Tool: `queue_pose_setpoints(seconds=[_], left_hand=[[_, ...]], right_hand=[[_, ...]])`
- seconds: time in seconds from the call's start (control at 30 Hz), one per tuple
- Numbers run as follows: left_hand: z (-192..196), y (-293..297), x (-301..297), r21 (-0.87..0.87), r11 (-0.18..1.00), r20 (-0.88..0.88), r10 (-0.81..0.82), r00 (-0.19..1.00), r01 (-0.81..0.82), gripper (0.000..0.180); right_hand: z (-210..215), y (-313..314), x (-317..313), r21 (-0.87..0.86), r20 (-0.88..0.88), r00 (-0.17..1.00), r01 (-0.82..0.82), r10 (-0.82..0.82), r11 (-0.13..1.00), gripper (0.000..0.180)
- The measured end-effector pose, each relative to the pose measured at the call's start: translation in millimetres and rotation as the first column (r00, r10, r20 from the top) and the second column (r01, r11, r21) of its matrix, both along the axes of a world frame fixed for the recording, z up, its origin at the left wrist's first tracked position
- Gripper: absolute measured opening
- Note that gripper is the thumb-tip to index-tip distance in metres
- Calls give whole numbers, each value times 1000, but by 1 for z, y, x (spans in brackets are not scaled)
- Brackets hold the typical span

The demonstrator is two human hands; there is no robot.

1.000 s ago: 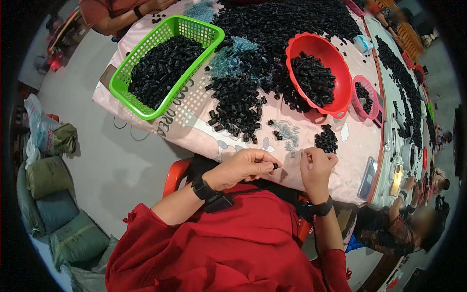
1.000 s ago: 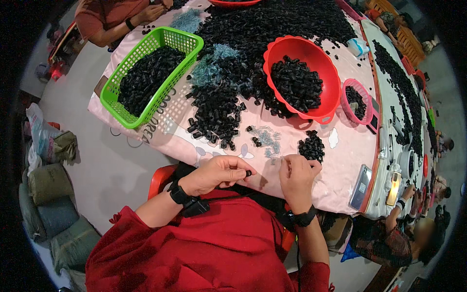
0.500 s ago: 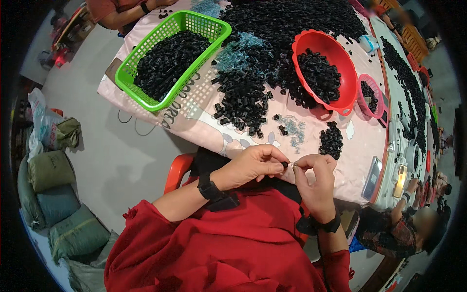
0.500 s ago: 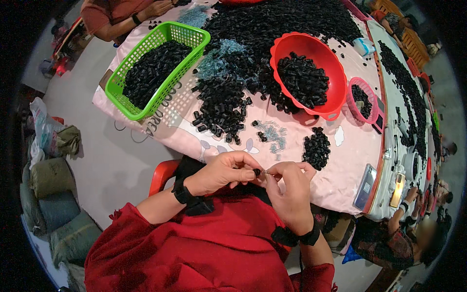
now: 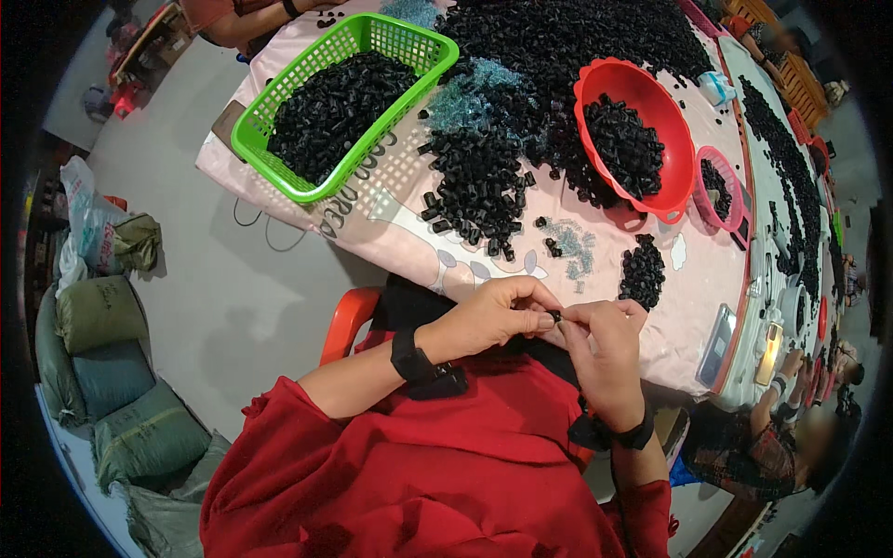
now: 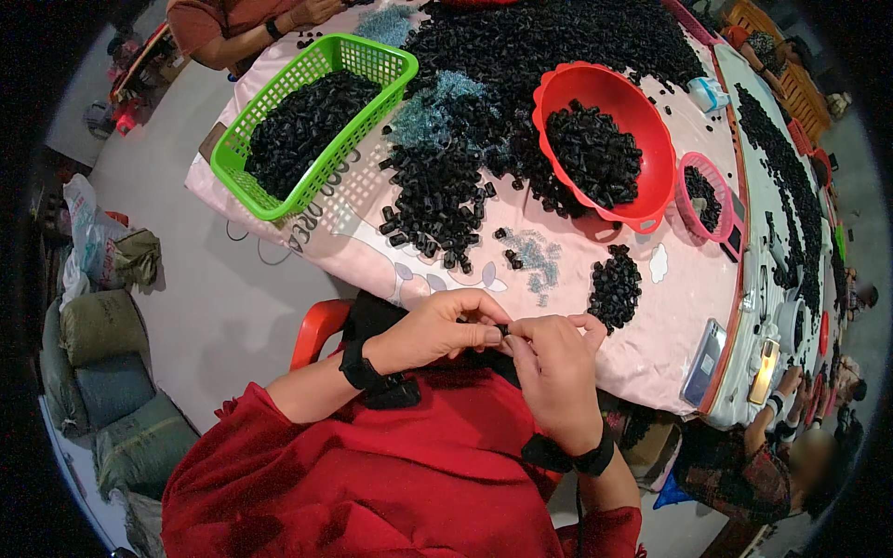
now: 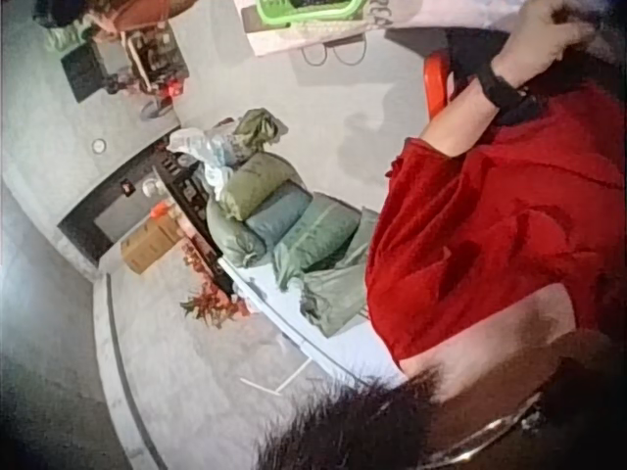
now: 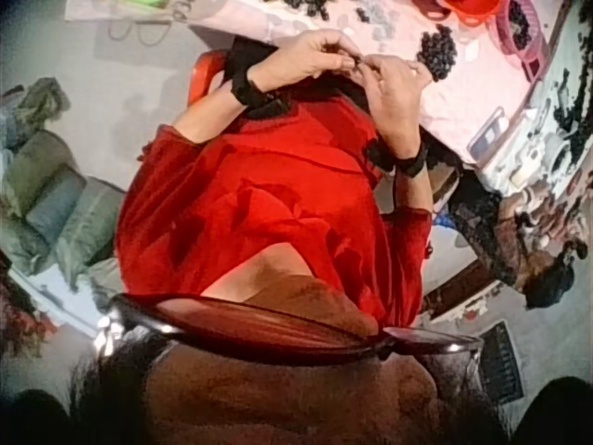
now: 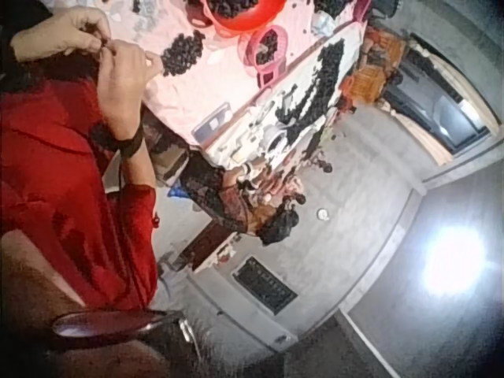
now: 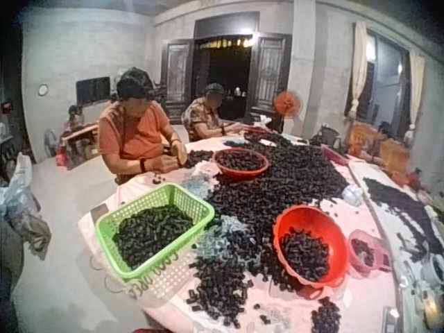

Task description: The person inserts small metal pins into black plastic pieces by hand and places the assembled components into a red bowl. They then gather a handful of the plastic pieces from the table and drop them into a green basket.

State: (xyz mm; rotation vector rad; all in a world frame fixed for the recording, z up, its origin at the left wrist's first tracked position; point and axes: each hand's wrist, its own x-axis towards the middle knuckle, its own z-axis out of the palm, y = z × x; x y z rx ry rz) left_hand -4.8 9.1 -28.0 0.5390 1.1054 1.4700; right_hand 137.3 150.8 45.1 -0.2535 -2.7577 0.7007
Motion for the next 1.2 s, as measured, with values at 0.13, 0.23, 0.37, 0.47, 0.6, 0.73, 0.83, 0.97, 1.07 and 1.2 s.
queue_pose_setpoints(seconds=[0.13, 0.23, 0.37, 0.47, 0.6, 0.73, 0.83, 0.97, 1.07, 1.2], left_hand=[[-5, 0, -1, 41, 999, 73, 10, 997, -13, 21], [-4, 0, -1, 66, 998, 114, 3, 994, -10, 21], [11, -4, -7, 16, 987, 102, -163, 981, 162, 21], [12, -5, -7, 115, 904, 16, -416, 909, 411, 21], [18, -8, -5, 178, 843, -11, -514, 858, 508, 23], [16, -8, -8, 180, 853, -2, -498, 867, 490, 25], [15, -7, -9, 168, 858, -15, -490, 872, 485, 25], [13, -7, -8, 168, 867, -3, -475, 880, 469, 24], [13, -6, -8, 175, 865, -2, -477, 879, 470, 24], [12, -8, -10, 174, 866, -2, -476, 880, 469, 24]], right_hand=[[0, 9, 0, -284, 14, 999, -45, 51, 958, 21], [-6, 13, 1, -528, 43, 999, 37, -17, 849, 24], [-28, 19, -12, -657, 29, 962, 223, -272, 720, 23], [-28, 19, -36, -84, -183, 983, -19, 3, 996, 22], [-45, 8, -64, 159, -179, 952, -219, 246, 963, 33], [-65, 5, -79, 250, -175, 952, -203, 250, 947, 26], [-77, 4, -87, 281, -182, 957, -170, 226, 944, 19], [-83, 0, -94, 323, -192, 962, -125, 194, 938, 14], [-85, 0, -95, 328, -170, 969, -118, 182, 937, 13], [-73, 4, -83, 351, -70, 984, -130, 164, 927, 11]])
